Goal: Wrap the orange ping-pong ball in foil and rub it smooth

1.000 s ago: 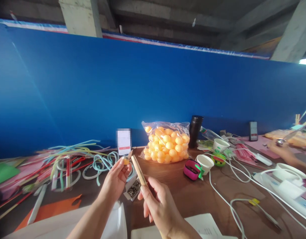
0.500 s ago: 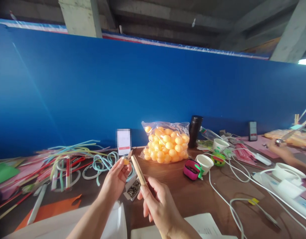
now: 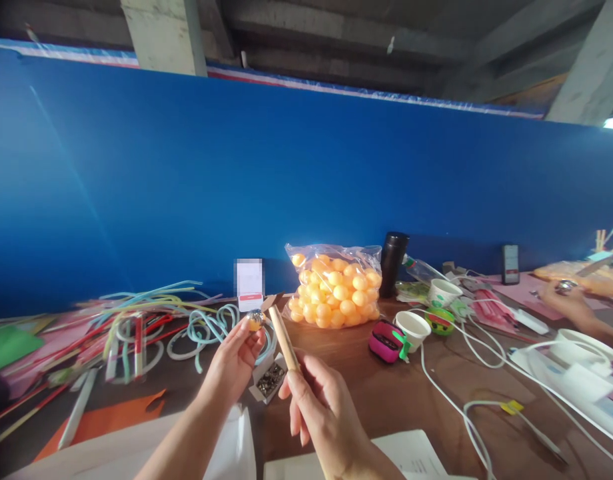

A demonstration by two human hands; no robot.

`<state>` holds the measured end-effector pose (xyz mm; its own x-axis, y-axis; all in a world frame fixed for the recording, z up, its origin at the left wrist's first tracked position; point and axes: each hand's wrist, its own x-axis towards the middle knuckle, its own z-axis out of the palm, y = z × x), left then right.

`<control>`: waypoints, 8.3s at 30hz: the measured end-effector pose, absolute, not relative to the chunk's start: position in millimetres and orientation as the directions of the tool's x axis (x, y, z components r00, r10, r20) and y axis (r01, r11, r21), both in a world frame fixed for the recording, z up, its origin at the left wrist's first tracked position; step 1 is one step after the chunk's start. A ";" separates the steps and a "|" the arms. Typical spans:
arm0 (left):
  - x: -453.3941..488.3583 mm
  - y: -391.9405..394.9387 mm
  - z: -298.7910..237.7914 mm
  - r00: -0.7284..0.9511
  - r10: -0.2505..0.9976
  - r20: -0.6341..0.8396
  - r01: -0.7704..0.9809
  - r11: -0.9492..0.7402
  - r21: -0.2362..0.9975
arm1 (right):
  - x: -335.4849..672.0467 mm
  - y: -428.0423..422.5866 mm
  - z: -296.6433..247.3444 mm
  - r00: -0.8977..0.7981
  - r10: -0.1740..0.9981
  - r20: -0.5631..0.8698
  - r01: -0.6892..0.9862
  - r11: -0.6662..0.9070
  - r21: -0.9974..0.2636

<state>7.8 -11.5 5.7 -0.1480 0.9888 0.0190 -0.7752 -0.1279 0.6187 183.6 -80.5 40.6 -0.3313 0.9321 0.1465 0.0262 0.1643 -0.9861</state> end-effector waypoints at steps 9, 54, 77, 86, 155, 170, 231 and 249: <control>6.9 -11.3 5.3 -0.131 0.991 0.039 -0.764 -0.126 0.633 | 179.0 -80.7 37.7 -0.354 0.928 0.112 0.112 0.161 -0.981; 6.2 -10.8 3.2 -0.136 0.989 0.050 -0.770 -0.137 0.623 | 179.9 -79.0 35.4 -0.348 0.927 0.136 0.144 0.197 -0.970; 7.1 -11.7 3.7 -0.143 0.989 0.027 -0.737 -0.125 0.664 | 180.8 -78.9 36.2 -0.343 0.929 0.136 0.133 0.192 -0.972; 7.6 -12.5 5.0 -0.144 0.989 0.027 -0.726 -0.124 0.676 | 181.0 -77.0 34.8 -0.348 0.928 0.130 0.143 0.190 -0.971; 8.0 -13.1 5.5 -0.161 0.987 0.022 -0.700 -0.130 0.702 | 181.3 -78.3 35.9 -0.325 0.936 0.137 0.138 0.190 -0.972; 8.1 -12.9 6.2 -0.172 0.985 0.014 -0.704 -0.133 0.697 | 181.4 -77.3 35.2 -0.332 0.934 0.133 0.129 0.185 -0.974; 5.2 -13.7 7.4 -0.018 1.000 0.002 -0.828 -0.016 0.561 | 181.6 -84.3 41.7 -0.330 0.930 0.164 0.116 0.212 -0.970; 6.0 -15.1 10.4 -0.123 0.990 0.069 -0.696 -0.136 0.705 | 181.4 -81.7 36.0 -0.318 0.936 0.151 0.175 0.214 -0.961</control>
